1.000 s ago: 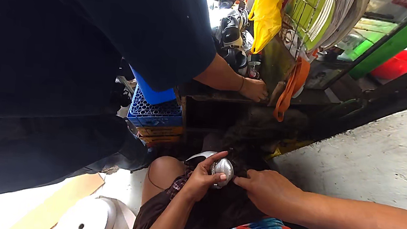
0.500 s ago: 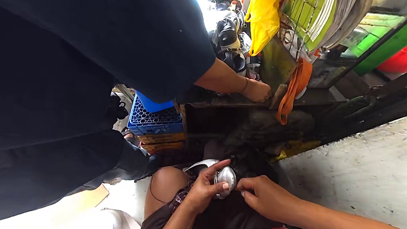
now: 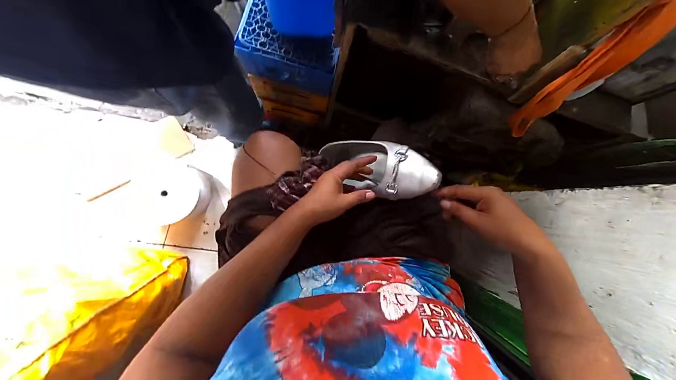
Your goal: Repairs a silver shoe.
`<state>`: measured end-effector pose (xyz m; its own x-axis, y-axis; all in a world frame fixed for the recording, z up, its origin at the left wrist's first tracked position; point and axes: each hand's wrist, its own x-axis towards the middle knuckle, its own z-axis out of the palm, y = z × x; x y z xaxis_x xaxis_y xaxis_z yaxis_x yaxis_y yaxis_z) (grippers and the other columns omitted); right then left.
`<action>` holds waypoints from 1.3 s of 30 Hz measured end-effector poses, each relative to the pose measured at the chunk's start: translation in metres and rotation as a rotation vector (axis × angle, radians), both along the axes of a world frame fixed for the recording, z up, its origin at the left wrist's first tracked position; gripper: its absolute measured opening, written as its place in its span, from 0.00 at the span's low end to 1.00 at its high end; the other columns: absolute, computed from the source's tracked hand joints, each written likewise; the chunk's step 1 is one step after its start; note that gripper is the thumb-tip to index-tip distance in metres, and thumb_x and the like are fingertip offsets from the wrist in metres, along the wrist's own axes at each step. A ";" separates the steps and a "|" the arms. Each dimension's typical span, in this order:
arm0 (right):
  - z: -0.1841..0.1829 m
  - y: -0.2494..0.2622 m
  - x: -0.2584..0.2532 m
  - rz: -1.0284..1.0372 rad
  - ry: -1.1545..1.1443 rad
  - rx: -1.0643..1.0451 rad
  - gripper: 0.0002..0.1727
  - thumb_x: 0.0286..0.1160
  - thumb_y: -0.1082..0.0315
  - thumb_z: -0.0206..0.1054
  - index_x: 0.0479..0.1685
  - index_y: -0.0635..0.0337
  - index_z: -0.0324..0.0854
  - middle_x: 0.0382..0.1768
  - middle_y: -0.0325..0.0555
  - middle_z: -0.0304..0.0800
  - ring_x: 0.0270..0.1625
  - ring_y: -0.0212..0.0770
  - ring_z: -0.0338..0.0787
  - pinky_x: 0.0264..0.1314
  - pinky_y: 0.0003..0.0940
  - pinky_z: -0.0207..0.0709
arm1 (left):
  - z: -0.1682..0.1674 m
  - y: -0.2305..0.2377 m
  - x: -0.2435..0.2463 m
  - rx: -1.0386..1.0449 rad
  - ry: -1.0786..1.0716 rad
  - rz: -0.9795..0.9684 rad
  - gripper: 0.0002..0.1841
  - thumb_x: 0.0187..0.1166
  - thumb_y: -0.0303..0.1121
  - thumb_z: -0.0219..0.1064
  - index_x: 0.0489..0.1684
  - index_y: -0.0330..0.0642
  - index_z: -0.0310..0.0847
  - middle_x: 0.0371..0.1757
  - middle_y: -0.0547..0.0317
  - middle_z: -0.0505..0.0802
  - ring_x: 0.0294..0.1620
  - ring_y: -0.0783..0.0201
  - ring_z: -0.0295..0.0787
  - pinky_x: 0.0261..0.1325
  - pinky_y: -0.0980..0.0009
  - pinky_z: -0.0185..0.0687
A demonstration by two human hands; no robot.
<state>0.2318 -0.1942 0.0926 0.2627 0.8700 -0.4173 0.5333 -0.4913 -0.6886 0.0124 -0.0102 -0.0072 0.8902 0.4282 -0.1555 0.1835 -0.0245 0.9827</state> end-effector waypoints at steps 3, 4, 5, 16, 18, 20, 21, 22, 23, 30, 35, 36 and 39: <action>0.001 -0.010 0.007 -0.033 0.035 0.011 0.14 0.85 0.70 0.62 0.60 0.65 0.87 0.35 0.40 0.90 0.24 0.22 0.78 0.28 0.20 0.74 | 0.000 -0.009 -0.024 0.352 0.079 0.044 0.20 0.77 0.27 0.73 0.68 0.37 0.84 0.61 0.43 0.90 0.57 0.53 0.91 0.61 0.55 0.88; 0.001 -0.012 0.008 -0.034 0.043 0.025 0.13 0.85 0.70 0.62 0.59 0.65 0.87 0.34 0.39 0.90 0.24 0.21 0.77 0.27 0.18 0.74 | 0.002 -0.012 -0.030 0.431 0.072 0.054 0.14 0.77 0.26 0.72 0.58 0.35 0.90 0.51 0.44 0.94 0.51 0.52 0.93 0.58 0.53 0.87; 0.000 -0.014 0.007 -0.031 0.045 0.039 0.13 0.85 0.70 0.62 0.59 0.65 0.87 0.34 0.38 0.90 0.23 0.20 0.77 0.27 0.17 0.73 | 0.004 -0.014 -0.037 0.492 0.069 0.050 0.09 0.76 0.25 0.72 0.50 0.35 0.93 0.43 0.46 0.95 0.45 0.54 0.93 0.54 0.54 0.88; -0.005 -0.033 0.003 0.029 0.042 0.127 0.12 0.84 0.66 0.61 0.55 0.64 0.85 0.32 0.32 0.87 0.25 0.15 0.76 0.28 0.12 0.72 | 0.055 0.043 -0.136 0.064 -0.049 -0.099 0.06 0.77 0.34 0.68 0.35 0.49 0.92 0.51 0.69 0.95 0.29 0.81 0.87 0.28 0.85 0.84; -0.007 -0.037 0.001 0.022 0.049 0.117 0.13 0.84 0.65 0.61 0.56 0.64 0.85 0.33 0.32 0.87 0.26 0.15 0.77 0.29 0.12 0.72 | 0.060 0.056 -0.161 0.126 0.047 -0.060 0.05 0.75 0.34 0.69 0.36 0.53 0.93 0.40 0.74 0.96 0.25 0.84 0.85 0.26 0.86 0.79; -0.007 -0.040 0.000 0.015 0.052 0.114 0.14 0.84 0.65 0.61 0.57 0.64 0.84 0.33 0.32 0.87 0.26 0.14 0.77 0.29 0.11 0.71 | 0.074 0.068 -0.184 0.469 0.346 -0.026 0.05 0.74 0.30 0.71 0.36 0.51 0.93 0.30 0.70 0.94 0.26 0.73 0.85 0.30 0.68 0.82; -0.007 -0.041 -0.001 0.013 0.050 0.113 0.14 0.84 0.66 0.61 0.57 0.64 0.84 0.33 0.32 0.88 0.26 0.15 0.77 0.29 0.12 0.71 | 0.083 0.073 -0.193 0.579 0.501 0.011 0.04 0.76 0.27 0.73 0.37 0.45 0.94 0.32 0.58 0.95 0.32 0.56 0.90 0.37 0.46 0.84; -0.006 -0.041 0.000 0.013 0.045 0.110 0.14 0.84 0.65 0.61 0.57 0.64 0.84 0.34 0.33 0.88 0.26 0.15 0.77 0.29 0.11 0.71 | 0.088 0.077 -0.203 0.624 0.624 0.084 0.04 0.78 0.26 0.72 0.40 0.41 0.94 0.35 0.48 0.95 0.37 0.44 0.92 0.43 0.31 0.81; -0.006 -0.041 0.000 0.012 0.039 0.109 0.14 0.84 0.65 0.61 0.57 0.64 0.84 0.34 0.32 0.88 0.26 0.15 0.77 0.29 0.12 0.72 | 0.093 0.079 -0.214 0.635 0.707 0.168 0.06 0.79 0.27 0.72 0.46 0.39 0.93 0.38 0.42 0.95 0.40 0.37 0.92 0.46 0.24 0.77; -0.004 -0.042 -0.003 0.022 -0.010 0.132 0.15 0.83 0.65 0.61 0.57 0.64 0.85 0.34 0.34 0.88 0.26 0.16 0.79 0.30 0.13 0.74 | 0.079 0.050 -0.226 0.515 0.899 0.314 0.28 0.68 0.33 0.83 0.67 0.30 0.83 0.57 0.27 0.90 0.57 0.23 0.86 0.60 0.20 0.71; -0.003 -0.043 -0.005 0.046 -0.026 0.145 0.14 0.83 0.64 0.62 0.56 0.64 0.86 0.34 0.33 0.89 0.27 0.14 0.79 0.31 0.11 0.74 | 0.111 -0.002 -0.139 0.781 0.470 0.199 0.19 0.76 0.33 0.76 0.65 0.40 0.87 0.50 0.44 0.95 0.43 0.42 0.94 0.47 0.35 0.85; -0.004 -0.043 -0.005 0.052 -0.037 0.154 0.15 0.83 0.64 0.62 0.56 0.64 0.86 0.33 0.33 0.89 0.26 0.14 0.78 0.30 0.11 0.74 | 0.105 -0.006 -0.118 0.830 0.330 0.181 0.16 0.76 0.32 0.75 0.61 0.40 0.89 0.49 0.45 0.95 0.43 0.45 0.94 0.46 0.38 0.86; -0.004 -0.043 -0.006 0.073 -0.061 0.185 0.15 0.82 0.65 0.61 0.55 0.66 0.86 0.33 0.37 0.89 0.26 0.16 0.79 0.30 0.13 0.74 | 0.064 -0.015 -0.054 0.714 0.165 -0.064 0.18 0.79 0.33 0.72 0.66 0.40 0.87 0.63 0.45 0.91 0.62 0.46 0.91 0.63 0.43 0.84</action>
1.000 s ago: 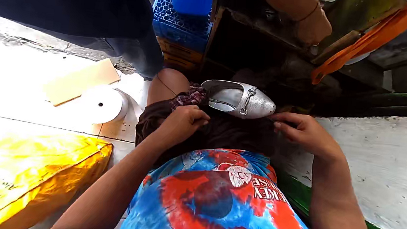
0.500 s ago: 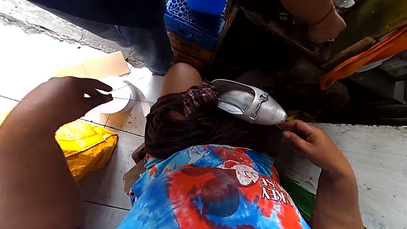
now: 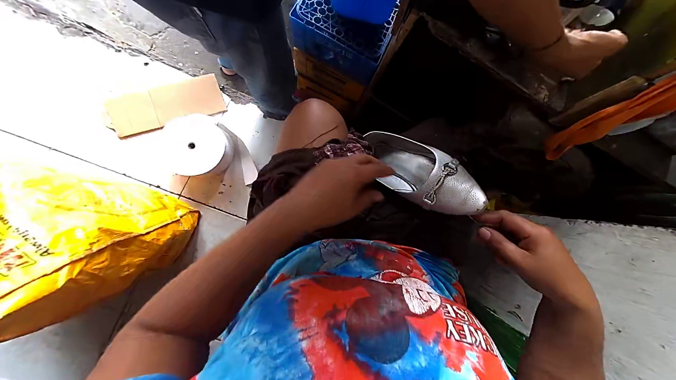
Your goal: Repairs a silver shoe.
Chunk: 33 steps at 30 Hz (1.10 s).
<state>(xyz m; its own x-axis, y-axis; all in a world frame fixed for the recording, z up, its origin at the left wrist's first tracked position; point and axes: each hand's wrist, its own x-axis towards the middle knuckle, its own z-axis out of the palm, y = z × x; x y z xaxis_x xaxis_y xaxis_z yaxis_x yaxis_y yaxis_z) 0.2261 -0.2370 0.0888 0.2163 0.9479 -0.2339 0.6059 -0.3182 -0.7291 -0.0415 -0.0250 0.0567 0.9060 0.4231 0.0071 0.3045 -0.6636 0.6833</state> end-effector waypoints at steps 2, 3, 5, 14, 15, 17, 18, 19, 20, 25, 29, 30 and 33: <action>-0.002 -0.002 0.001 0.005 0.012 0.010 0.15 0.83 0.64 0.61 0.54 0.66 0.86 0.33 0.36 0.89 0.26 0.16 0.79 0.30 0.13 0.75 | -0.028 -0.005 0.023 -0.106 0.100 -0.099 0.18 0.80 0.32 0.72 0.66 0.36 0.86 0.58 0.41 0.92 0.58 0.43 0.91 0.63 0.42 0.83; -0.003 -0.003 0.002 0.005 0.019 0.011 0.15 0.83 0.64 0.61 0.54 0.65 0.86 0.33 0.36 0.89 0.26 0.16 0.79 0.30 0.13 0.75 | -0.037 -0.005 0.026 -0.144 0.107 -0.112 0.14 0.80 0.30 0.70 0.60 0.34 0.89 0.52 0.40 0.94 0.54 0.43 0.93 0.61 0.43 0.84; -0.004 -0.005 0.004 -0.007 0.035 0.014 0.15 0.83 0.64 0.61 0.54 0.65 0.86 0.33 0.35 0.89 0.26 0.15 0.79 0.30 0.12 0.74 | -0.039 -0.003 0.019 -0.195 0.050 -0.100 0.09 0.81 0.27 0.69 0.49 0.32 0.92 0.44 0.44 0.96 0.47 0.49 0.95 0.58 0.49 0.87; -0.008 -0.001 0.005 -0.023 0.077 -0.009 0.15 0.83 0.64 0.61 0.57 0.64 0.86 0.34 0.35 0.89 0.28 0.16 0.79 0.30 0.13 0.74 | -0.017 0.039 -0.033 -0.307 -0.232 -0.177 0.11 0.77 0.39 0.67 0.33 0.45 0.93 0.60 0.60 0.91 0.66 0.66 0.84 0.71 0.64 0.79; -0.009 -0.001 0.005 -0.022 0.078 -0.011 0.15 0.83 0.64 0.61 0.57 0.64 0.86 0.34 0.35 0.89 0.28 0.16 0.79 0.31 0.13 0.74 | -0.015 0.043 -0.033 -0.481 -0.365 -0.185 0.13 0.79 0.43 0.66 0.33 0.45 0.91 0.64 0.60 0.91 0.71 0.66 0.83 0.75 0.66 0.78; -0.010 -0.002 0.004 -0.019 0.083 -0.008 0.15 0.84 0.64 0.61 0.56 0.65 0.86 0.35 0.35 0.89 0.29 0.16 0.80 0.32 0.13 0.74 | -0.011 0.042 -0.024 -0.904 -0.614 -0.180 0.12 0.81 0.49 0.68 0.38 0.54 0.91 0.61 0.63 0.94 0.69 0.64 0.88 0.74 0.62 0.81; -0.012 -0.003 0.005 -0.018 0.085 0.001 0.15 0.84 0.63 0.61 0.56 0.64 0.86 0.35 0.35 0.89 0.29 0.16 0.80 0.33 0.12 0.74 | -0.012 0.040 -0.016 -1.066 -0.687 -0.172 0.10 0.82 0.47 0.68 0.42 0.57 0.92 0.52 0.67 0.96 0.59 0.66 0.92 0.67 0.63 0.87; -0.013 -0.003 0.007 -0.015 0.088 0.012 0.15 0.84 0.63 0.61 0.56 0.64 0.86 0.35 0.35 0.89 0.29 0.16 0.80 0.33 0.12 0.74 | -0.013 0.039 -0.005 -1.139 -0.689 -0.139 0.07 0.84 0.43 0.66 0.43 0.59 0.90 0.43 0.71 0.95 0.45 0.73 0.93 0.51 0.72 0.90; -0.015 -0.003 0.007 -0.013 0.095 0.019 0.15 0.84 0.64 0.61 0.56 0.64 0.86 0.35 0.35 0.89 0.29 0.15 0.80 0.32 0.12 0.74 | -0.015 0.035 0.009 -1.129 -0.613 -0.047 0.07 0.84 0.37 0.63 0.41 0.56 0.89 0.34 0.72 0.93 0.30 0.80 0.87 0.34 0.81 0.84; -0.016 -0.004 0.003 -0.052 0.097 0.010 0.15 0.83 0.65 0.61 0.57 0.65 0.86 0.35 0.35 0.90 0.30 0.17 0.81 0.34 0.14 0.76 | -0.037 0.022 0.087 -0.637 0.047 -0.098 0.11 0.86 0.28 0.61 0.50 0.30 0.88 0.32 0.55 0.91 0.25 0.72 0.77 0.33 0.71 0.74; -0.018 -0.010 0.001 -0.112 0.109 0.039 0.14 0.82 0.65 0.62 0.54 0.65 0.85 0.35 0.34 0.90 0.29 0.17 0.82 0.33 0.14 0.76 | -0.050 0.012 0.113 -0.742 0.006 -0.237 0.07 0.83 0.23 0.62 0.41 0.32 0.87 0.29 0.60 0.88 0.27 0.76 0.78 0.35 0.74 0.76; -0.018 -0.011 0.001 -0.126 0.117 0.045 0.14 0.81 0.65 0.62 0.53 0.65 0.85 0.34 0.33 0.90 0.29 0.16 0.82 0.33 0.13 0.76 | -0.051 0.013 0.115 -0.783 -0.009 -0.261 0.08 0.83 0.24 0.61 0.42 0.32 0.87 0.30 0.62 0.88 0.28 0.78 0.78 0.36 0.76 0.76; -0.016 -0.011 -0.001 -0.149 0.138 0.040 0.13 0.81 0.66 0.62 0.51 0.66 0.86 0.33 0.34 0.90 0.28 0.16 0.81 0.32 0.13 0.76 | -0.051 0.014 0.114 -0.867 -0.021 -0.276 0.09 0.85 0.26 0.59 0.45 0.33 0.86 0.34 0.66 0.89 0.33 0.82 0.79 0.41 0.79 0.77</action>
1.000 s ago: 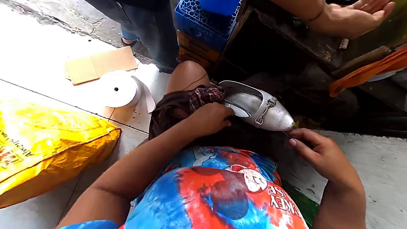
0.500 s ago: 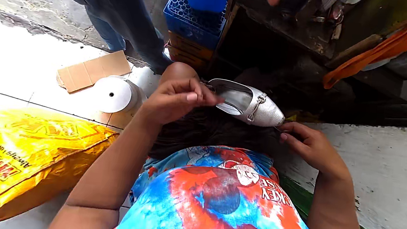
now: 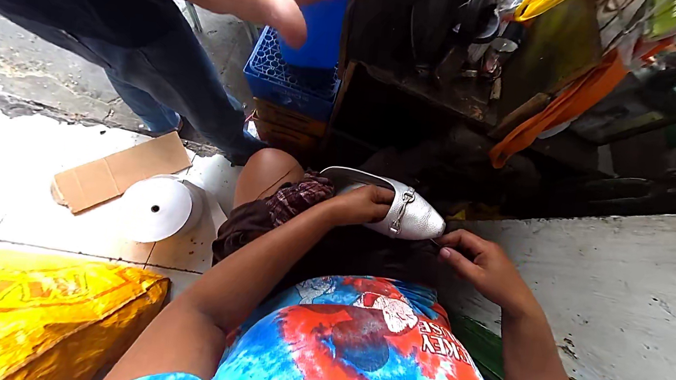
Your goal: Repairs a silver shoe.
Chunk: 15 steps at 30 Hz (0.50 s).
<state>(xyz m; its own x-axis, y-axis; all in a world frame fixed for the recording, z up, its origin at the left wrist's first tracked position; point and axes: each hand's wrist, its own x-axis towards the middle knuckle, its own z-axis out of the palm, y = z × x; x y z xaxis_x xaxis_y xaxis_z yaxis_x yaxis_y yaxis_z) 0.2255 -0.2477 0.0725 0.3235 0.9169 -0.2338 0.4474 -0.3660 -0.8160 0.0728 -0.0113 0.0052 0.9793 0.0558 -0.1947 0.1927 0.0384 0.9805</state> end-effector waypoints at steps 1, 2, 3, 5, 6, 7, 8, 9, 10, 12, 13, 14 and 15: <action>0.000 0.002 0.000 0.003 0.003 -0.002 0.12 0.81 0.66 0.62 0.50 0.66 0.86 0.34 0.34 0.90 0.28 0.16 0.82 0.33 0.13 0.77 | 0.001 0.001 -0.001 -0.026 0.019 -0.001 0.10 0.86 0.26 0.58 0.48 0.33 0.86 0.36 0.66 0.89 0.35 0.82 0.80 0.44 0.78 0.78; 0.001 0.004 -0.001 0.006 0.006 -0.002 0.12 0.81 0.66 0.62 0.50 0.66 0.86 0.34 0.36 0.91 0.29 0.16 0.82 0.34 0.14 0.77 | 0.001 0.003 -0.003 -0.049 0.030 -0.005 0.10 0.86 0.27 0.58 0.50 0.34 0.86 0.38 0.67 0.90 0.37 0.82 0.82 0.47 0.78 0.80; 0.002 0.007 0.000 0.012 0.005 -0.006 0.13 0.81 0.66 0.62 0.50 0.66 0.87 0.35 0.37 0.91 0.30 0.17 0.83 0.35 0.14 0.77 | 0.000 0.005 -0.003 -0.068 0.030 -0.012 0.10 0.86 0.28 0.57 0.50 0.36 0.86 0.39 0.69 0.90 0.37 0.83 0.82 0.46 0.78 0.80; 0.005 0.009 -0.001 0.019 -0.004 -0.027 0.13 0.82 0.66 0.62 0.50 0.66 0.87 0.36 0.39 0.92 0.33 0.19 0.85 0.39 0.16 0.79 | -0.005 0.008 -0.004 -0.107 0.037 -0.040 0.10 0.85 0.29 0.58 0.49 0.39 0.86 0.36 0.72 0.89 0.33 0.84 0.80 0.40 0.80 0.77; 0.006 0.010 -0.002 0.023 -0.016 -0.039 0.13 0.82 0.67 0.62 0.50 0.66 0.88 0.36 0.40 0.92 0.34 0.21 0.86 0.41 0.18 0.80 | -0.008 0.009 -0.005 -0.127 0.045 -0.060 0.09 0.85 0.29 0.58 0.49 0.40 0.86 0.35 0.73 0.89 0.32 0.83 0.80 0.38 0.80 0.76; 0.007 0.012 -0.004 0.031 -0.040 -0.046 0.13 0.82 0.67 0.61 0.49 0.66 0.88 0.36 0.42 0.92 0.35 0.24 0.87 0.42 0.21 0.82 | -0.010 0.010 -0.005 -0.138 0.051 -0.080 0.09 0.85 0.29 0.58 0.49 0.41 0.86 0.35 0.73 0.89 0.32 0.83 0.80 0.38 0.79 0.76; 0.007 0.013 -0.006 0.038 -0.072 -0.043 0.12 0.81 0.67 0.62 0.48 0.66 0.88 0.36 0.45 0.93 0.35 0.28 0.88 0.43 0.25 0.83 | -0.011 0.011 -0.006 -0.143 0.058 -0.098 0.09 0.85 0.30 0.59 0.49 0.40 0.86 0.35 0.72 0.89 0.33 0.82 0.81 0.39 0.78 0.77; 0.007 0.015 -0.008 0.046 -0.110 -0.035 0.12 0.80 0.68 0.62 0.47 0.66 0.89 0.35 0.46 0.93 0.35 0.31 0.90 0.44 0.30 0.85 | -0.010 0.013 -0.008 -0.144 0.061 -0.115 0.09 0.85 0.30 0.59 0.49 0.39 0.85 0.35 0.71 0.89 0.33 0.81 0.80 0.39 0.78 0.77; 0.007 0.017 -0.009 0.053 -0.150 -0.026 0.12 0.79 0.67 0.63 0.46 0.65 0.89 0.35 0.46 0.93 0.36 0.33 0.91 0.45 0.32 0.86 | -0.008 0.015 -0.008 -0.140 0.063 -0.136 0.09 0.85 0.30 0.59 0.49 0.38 0.85 0.35 0.70 0.89 0.33 0.81 0.80 0.39 0.77 0.76; 0.010 0.017 -0.013 0.055 -0.203 -0.048 0.12 0.77 0.67 0.63 0.45 0.64 0.89 0.35 0.46 0.93 0.36 0.34 0.91 0.44 0.33 0.86 | -0.005 0.015 -0.009 -0.152 0.052 -0.179 0.08 0.86 0.29 0.58 0.47 0.39 0.84 0.32 0.72 0.86 0.29 0.83 0.76 0.35 0.80 0.72; 0.011 0.017 -0.016 0.048 -0.227 -0.059 0.11 0.76 0.68 0.63 0.44 0.64 0.89 0.33 0.46 0.93 0.35 0.34 0.90 0.43 0.32 0.85 | -0.005 0.014 -0.009 -0.174 0.051 -0.191 0.08 0.86 0.29 0.57 0.45 0.42 0.83 0.30 0.75 0.85 0.27 0.84 0.74 0.31 0.82 0.69; 0.012 0.018 -0.017 0.042 -0.247 -0.071 0.11 0.76 0.68 0.62 0.43 0.63 0.89 0.33 0.45 0.92 0.34 0.33 0.90 0.42 0.32 0.84 | -0.005 0.014 -0.008 -0.196 0.052 -0.199 0.07 0.87 0.28 0.57 0.45 0.42 0.83 0.29 0.76 0.85 0.26 0.85 0.74 0.31 0.83 0.68; 0.012 0.019 -0.018 0.038 -0.259 -0.089 0.11 0.76 0.67 0.62 0.43 0.63 0.89 0.32 0.45 0.92 0.33 0.33 0.89 0.42 0.32 0.84 | -0.006 0.014 -0.008 -0.210 0.059 -0.204 0.07 0.87 0.28 0.57 0.45 0.42 0.82 0.29 0.76 0.85 0.26 0.85 0.73 0.30 0.83 0.68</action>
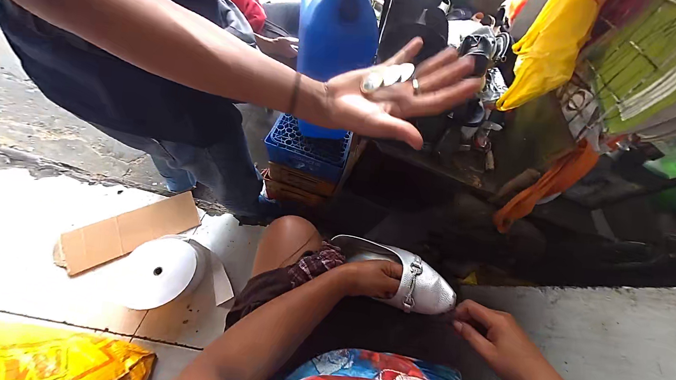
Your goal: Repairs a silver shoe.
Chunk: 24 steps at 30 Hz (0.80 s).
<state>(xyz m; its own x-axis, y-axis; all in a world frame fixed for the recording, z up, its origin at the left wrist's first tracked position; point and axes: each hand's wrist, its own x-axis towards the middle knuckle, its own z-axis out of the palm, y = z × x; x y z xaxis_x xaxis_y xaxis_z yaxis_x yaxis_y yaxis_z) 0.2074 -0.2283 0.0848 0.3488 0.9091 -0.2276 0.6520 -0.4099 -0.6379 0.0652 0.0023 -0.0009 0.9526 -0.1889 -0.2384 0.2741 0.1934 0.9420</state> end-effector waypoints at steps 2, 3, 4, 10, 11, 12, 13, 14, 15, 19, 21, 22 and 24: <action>0.000 0.003 -0.001 -0.004 -0.018 -0.029 0.11 0.76 0.68 0.62 0.43 0.62 0.89 0.30 0.45 0.91 0.32 0.34 0.89 0.40 0.33 0.83 | -0.004 -0.001 0.001 -0.014 0.003 0.004 0.07 0.87 0.28 0.57 0.46 0.42 0.82 0.29 0.76 0.84 0.26 0.85 0.73 0.30 0.83 0.67; 0.000 0.004 -0.001 -0.002 -0.023 -0.053 0.11 0.76 0.68 0.62 0.43 0.62 0.89 0.30 0.45 0.91 0.32 0.35 0.89 0.40 0.35 0.83 | -0.006 -0.002 0.001 -0.016 0.000 0.004 0.07 0.87 0.28 0.58 0.46 0.42 0.83 0.30 0.75 0.85 0.27 0.84 0.74 0.32 0.82 0.69; 0.001 0.004 -0.001 0.002 -0.029 -0.070 0.10 0.76 0.68 0.62 0.43 0.62 0.89 0.30 0.46 0.91 0.32 0.37 0.89 0.40 0.37 0.84 | -0.007 -0.002 0.001 -0.011 -0.003 0.000 0.07 0.87 0.28 0.58 0.46 0.42 0.83 0.30 0.75 0.85 0.28 0.84 0.75 0.33 0.82 0.70; 0.009 0.014 -0.005 0.006 -0.066 -0.125 0.10 0.77 0.69 0.63 0.44 0.64 0.89 0.31 0.49 0.91 0.33 0.42 0.90 0.42 0.43 0.84 | -0.006 -0.004 0.000 -0.019 -0.013 0.022 0.06 0.86 0.28 0.58 0.43 0.44 0.82 0.28 0.76 0.83 0.25 0.84 0.71 0.30 0.82 0.66; 0.009 0.013 -0.006 0.000 -0.066 -0.119 0.10 0.77 0.69 0.63 0.44 0.64 0.88 0.31 0.50 0.91 0.33 0.42 0.90 0.42 0.43 0.84 | -0.006 -0.005 -0.001 -0.018 -0.016 0.034 0.06 0.86 0.28 0.59 0.44 0.43 0.83 0.29 0.76 0.84 0.25 0.84 0.72 0.31 0.82 0.67; 0.008 0.013 -0.006 -0.010 -0.061 -0.104 0.11 0.76 0.69 0.63 0.44 0.65 0.89 0.31 0.49 0.91 0.33 0.41 0.90 0.42 0.42 0.84 | -0.007 -0.006 -0.001 -0.011 -0.025 0.041 0.06 0.86 0.29 0.59 0.45 0.42 0.83 0.30 0.75 0.85 0.27 0.84 0.73 0.32 0.81 0.68; 0.007 0.013 -0.005 -0.022 -0.043 -0.090 0.11 0.76 0.68 0.62 0.44 0.65 0.89 0.32 0.49 0.92 0.33 0.40 0.91 0.43 0.40 0.85 | -0.007 -0.006 0.000 -0.001 -0.037 0.053 0.07 0.85 0.29 0.58 0.46 0.41 0.83 0.32 0.74 0.85 0.29 0.83 0.75 0.34 0.80 0.70; 0.007 0.013 -0.003 -0.035 -0.014 -0.079 0.11 0.77 0.68 0.62 0.45 0.65 0.89 0.32 0.48 0.92 0.33 0.37 0.91 0.43 0.37 0.85 | -0.005 -0.007 -0.001 0.007 -0.051 0.070 0.07 0.85 0.28 0.58 0.46 0.40 0.83 0.32 0.73 0.85 0.29 0.82 0.75 0.35 0.79 0.71; 0.006 0.013 -0.003 -0.054 0.019 -0.069 0.12 0.77 0.68 0.62 0.45 0.64 0.89 0.32 0.45 0.92 0.32 0.34 0.90 0.41 0.32 0.85 | -0.005 -0.008 -0.002 0.010 -0.062 0.088 0.07 0.85 0.28 0.58 0.46 0.39 0.83 0.32 0.72 0.86 0.30 0.82 0.76 0.36 0.79 0.72; 0.006 0.014 -0.004 -0.098 0.129 -0.063 0.11 0.77 0.68 0.63 0.46 0.65 0.88 0.32 0.42 0.92 0.29 0.28 0.87 0.34 0.26 0.81 | -0.005 -0.008 -0.004 0.028 -0.087 0.118 0.07 0.85 0.28 0.59 0.46 0.38 0.84 0.32 0.71 0.87 0.30 0.82 0.77 0.36 0.78 0.74; 0.006 0.015 -0.003 -0.097 0.161 -0.085 0.11 0.78 0.68 0.63 0.46 0.65 0.87 0.32 0.42 0.91 0.28 0.28 0.86 0.34 0.26 0.80 | -0.007 -0.007 -0.004 0.032 -0.090 0.112 0.07 0.84 0.28 0.59 0.46 0.38 0.84 0.31 0.71 0.86 0.29 0.82 0.76 0.34 0.79 0.72; 0.005 0.015 -0.003 -0.098 0.164 -0.088 0.10 0.78 0.68 0.63 0.46 0.65 0.87 0.31 0.42 0.91 0.28 0.28 0.86 0.33 0.26 0.80 | -0.007 -0.007 -0.005 0.033 -0.089 0.111 0.07 0.84 0.27 0.60 0.45 0.38 0.84 0.32 0.71 0.87 0.29 0.82 0.77 0.35 0.79 0.72; 0.004 0.016 -0.006 -0.109 0.158 -0.085 0.10 0.78 0.69 0.63 0.46 0.65 0.87 0.32 0.43 0.91 0.28 0.30 0.87 0.34 0.28 0.81 | -0.007 -0.007 -0.005 0.038 -0.082 0.110 0.07 0.84 0.27 0.60 0.47 0.37 0.84 0.33 0.70 0.87 0.31 0.82 0.77 0.36 0.78 0.73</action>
<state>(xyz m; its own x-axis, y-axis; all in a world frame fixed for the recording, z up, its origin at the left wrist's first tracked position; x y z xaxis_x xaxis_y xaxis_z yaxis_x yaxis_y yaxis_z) 0.2016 -0.2123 0.0891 0.3974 0.8434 -0.3616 0.4953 -0.5289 -0.6891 0.0606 -0.0045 -0.0082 0.9836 -0.0749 -0.1639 0.1751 0.1820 0.9676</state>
